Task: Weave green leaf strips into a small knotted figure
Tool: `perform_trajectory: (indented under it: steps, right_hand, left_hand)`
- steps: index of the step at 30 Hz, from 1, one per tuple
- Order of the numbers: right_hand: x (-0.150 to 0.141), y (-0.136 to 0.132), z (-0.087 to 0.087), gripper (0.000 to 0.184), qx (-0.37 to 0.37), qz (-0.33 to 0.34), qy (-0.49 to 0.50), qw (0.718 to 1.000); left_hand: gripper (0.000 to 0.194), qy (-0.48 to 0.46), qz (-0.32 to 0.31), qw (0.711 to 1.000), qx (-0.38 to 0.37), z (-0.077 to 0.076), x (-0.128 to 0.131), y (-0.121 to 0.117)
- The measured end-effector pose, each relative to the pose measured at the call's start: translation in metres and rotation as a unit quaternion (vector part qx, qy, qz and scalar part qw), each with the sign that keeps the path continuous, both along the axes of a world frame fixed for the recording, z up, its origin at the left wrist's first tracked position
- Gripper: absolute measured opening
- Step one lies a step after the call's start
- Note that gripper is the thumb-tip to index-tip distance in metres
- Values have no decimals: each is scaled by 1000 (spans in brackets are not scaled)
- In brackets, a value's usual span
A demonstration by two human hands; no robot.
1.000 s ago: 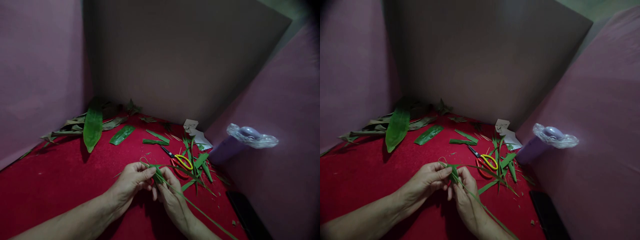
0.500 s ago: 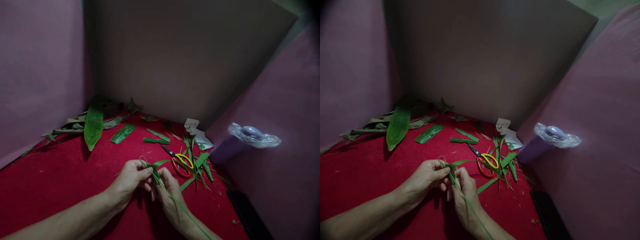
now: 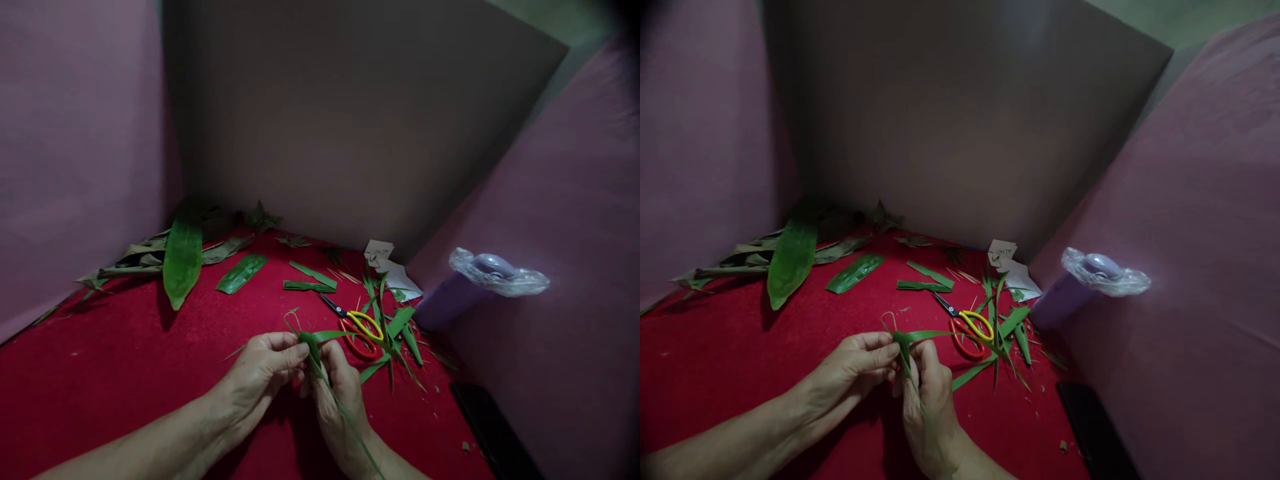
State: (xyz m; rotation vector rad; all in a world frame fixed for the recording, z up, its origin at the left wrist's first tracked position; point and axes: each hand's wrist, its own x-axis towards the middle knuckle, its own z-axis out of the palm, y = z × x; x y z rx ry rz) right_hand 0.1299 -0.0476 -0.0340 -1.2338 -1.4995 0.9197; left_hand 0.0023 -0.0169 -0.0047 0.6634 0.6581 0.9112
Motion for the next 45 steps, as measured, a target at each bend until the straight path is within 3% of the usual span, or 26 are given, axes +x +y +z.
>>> perform_trajectory:
  steps: [4,7,10,14,16,18,21,24,32,45]
  right_hand:
    - [0,-1,0,12,11,9,-25,1000]
    - [6,0,4,11,104,-19,-135,985]
    - [18,0,18,12,265,-75,-234,932]
    - [33,-1,41,35,419,-111,-245,867]
    - [34,0,47,35,386,-106,-268,876]
    - [31,1,47,29,302,-68,-253,917]
    - [26,4,44,13,165,-4,-182,969]
    - [23,4,41,14,80,9,-102,992]
    - [20,2,34,22,0,38,24,999]
    - [19,5,31,23,17,33,41,998]
  left_hand:
    - [16,16,9,999,31,0,1,-3]
    - [15,61,42,996,41,1,-3,0]
    - [13,109,89,988,58,7,-9,6]
    - [15,152,81,981,91,18,-12,10]
    - [18,160,52,980,104,21,-11,8]
    - [17,168,22,978,120,23,-9,4]
    - [16,172,-6,975,139,25,-8,0]
    - [15,162,-8,977,136,26,-8,0]
    - [16,154,3,982,106,18,-8,2]
    - [14,165,28,980,108,11,-7,2]
